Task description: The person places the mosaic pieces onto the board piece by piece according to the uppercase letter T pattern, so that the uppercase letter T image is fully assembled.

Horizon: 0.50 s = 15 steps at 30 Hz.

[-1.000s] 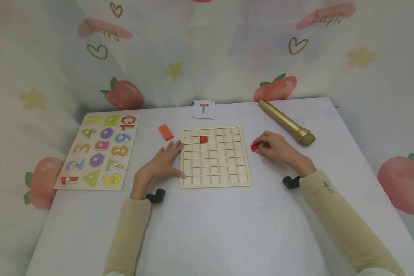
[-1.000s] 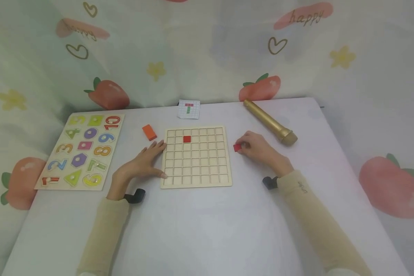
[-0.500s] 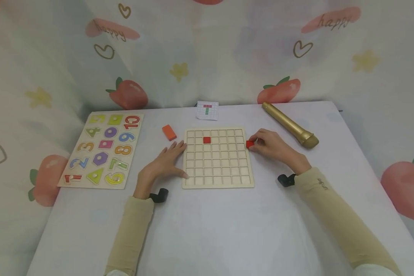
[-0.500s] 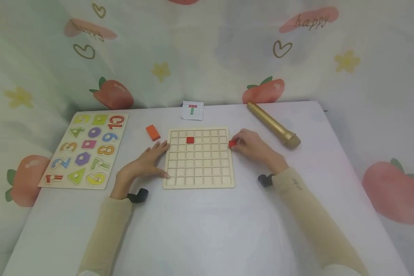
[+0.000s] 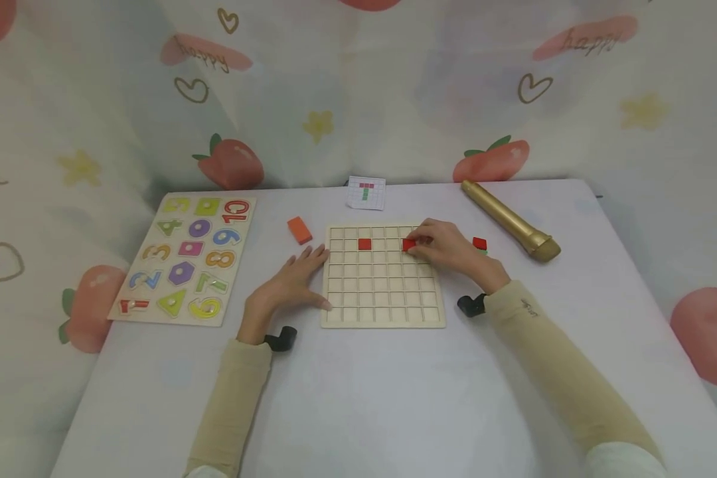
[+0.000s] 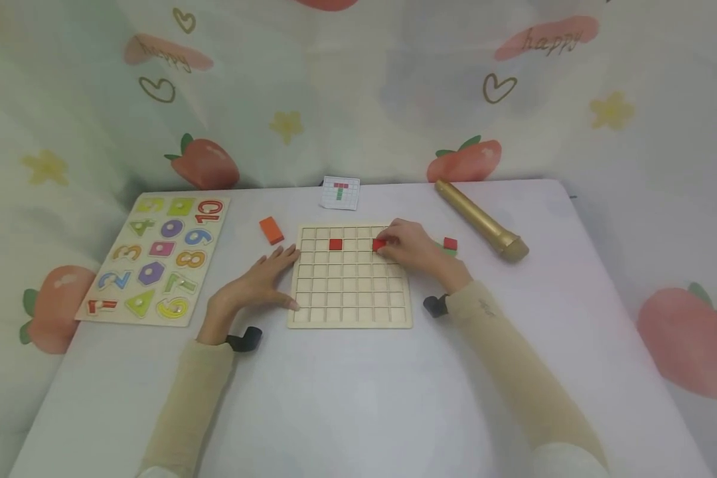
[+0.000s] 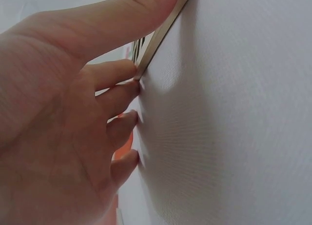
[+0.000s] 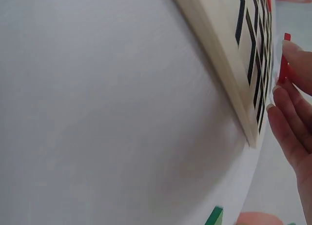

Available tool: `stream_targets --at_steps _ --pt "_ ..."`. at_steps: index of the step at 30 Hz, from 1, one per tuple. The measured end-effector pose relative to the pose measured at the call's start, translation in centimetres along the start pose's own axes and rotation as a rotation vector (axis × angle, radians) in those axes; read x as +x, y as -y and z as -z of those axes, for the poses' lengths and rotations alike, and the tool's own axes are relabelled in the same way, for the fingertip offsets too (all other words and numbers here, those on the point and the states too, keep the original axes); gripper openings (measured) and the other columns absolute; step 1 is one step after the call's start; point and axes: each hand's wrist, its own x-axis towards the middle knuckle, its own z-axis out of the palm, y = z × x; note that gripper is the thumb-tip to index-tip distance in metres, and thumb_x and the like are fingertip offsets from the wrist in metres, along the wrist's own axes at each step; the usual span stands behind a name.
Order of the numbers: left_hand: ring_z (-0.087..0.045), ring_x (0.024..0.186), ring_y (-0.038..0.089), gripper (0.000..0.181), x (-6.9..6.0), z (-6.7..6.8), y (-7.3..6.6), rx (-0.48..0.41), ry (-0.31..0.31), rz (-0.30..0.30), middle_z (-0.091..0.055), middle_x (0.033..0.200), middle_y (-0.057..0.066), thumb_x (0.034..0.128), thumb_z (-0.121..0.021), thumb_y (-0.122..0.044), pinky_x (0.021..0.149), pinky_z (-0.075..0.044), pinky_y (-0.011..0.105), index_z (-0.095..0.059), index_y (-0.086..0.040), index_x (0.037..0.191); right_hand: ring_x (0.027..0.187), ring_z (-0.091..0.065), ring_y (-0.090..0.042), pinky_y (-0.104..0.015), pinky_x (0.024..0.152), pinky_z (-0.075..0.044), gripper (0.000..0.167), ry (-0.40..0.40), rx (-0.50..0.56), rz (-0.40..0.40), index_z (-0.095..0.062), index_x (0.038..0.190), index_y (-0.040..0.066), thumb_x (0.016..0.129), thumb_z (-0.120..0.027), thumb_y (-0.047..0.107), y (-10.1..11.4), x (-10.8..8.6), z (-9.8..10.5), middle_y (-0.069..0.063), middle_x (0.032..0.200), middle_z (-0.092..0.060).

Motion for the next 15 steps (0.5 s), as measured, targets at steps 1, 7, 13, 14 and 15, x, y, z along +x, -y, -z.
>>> stream_targets --at_steps 1,7,13,14,15 --pt "0.001 0.162 0.025 0.116 0.1 0.0 -0.1 0.0 0.0 0.005 -0.011 0.174 0.002 0.0768 -0.091 -0.037 0.132 0.002 0.046 -0.019 -0.014 0.166 0.095 -0.061 -0.029 -0.041 0.085 -0.053 0.027 0.003 0.005 -0.009 -0.075 0.116 0.0 0.092 -0.077 0.012 0.1 0.2 -0.1 -0.015 0.106 -0.069" --pt "0.002 0.162 0.023 0.118 0.1 0.1 -0.5 0.003 0.0 0.021 -0.011 0.174 0.001 0.0755 -0.092 -0.036 0.132 0.003 0.045 -0.02 -0.015 0.166 0.092 -0.059 -0.027 -0.038 0.081 -0.051 0.03 0.021 0.024 -0.004 -0.075 0.117 0.0 0.092 -0.078 0.016 0.5 2.1 -1.0 -0.014 0.107 -0.069" --pt "0.002 0.162 0.024 0.119 0.0 0.2 -0.5 -0.002 -0.003 0.028 -0.011 0.174 0.002 0.0748 -0.093 -0.036 0.132 0.003 0.045 -0.02 -0.015 0.166 0.093 -0.059 -0.025 -0.036 0.081 -0.05 0.031 0.064 0.023 0.03 -0.075 0.118 -0.001 0.092 -0.078 0.016 1.2 3.6 -1.8 -0.014 0.108 -0.07" --pt "0.002 0.162 0.024 0.119 -0.1 0.2 -0.5 -0.001 -0.003 0.027 -0.011 0.174 0.002 0.0748 -0.092 -0.036 0.132 0.003 0.045 -0.02 -0.015 0.166 0.093 -0.059 -0.026 -0.036 0.081 -0.05 0.03 0.071 0.025 0.03 -0.075 0.117 -0.001 0.092 -0.078 0.016 1.4 3.8 -1.9 -0.014 0.108 -0.07" --pt "0.002 0.162 0.024 0.119 -0.1 0.2 -0.4 -0.001 -0.004 0.025 -0.011 0.174 0.002 0.0749 -0.092 -0.037 0.132 0.003 0.045 -0.02 -0.015 0.166 0.093 -0.06 -0.025 -0.036 0.081 -0.05 0.03 0.078 0.023 0.029 -0.075 0.117 0.0 0.092 -0.078 0.016 1.5 3.9 -1.9 -0.014 0.108 -0.07"
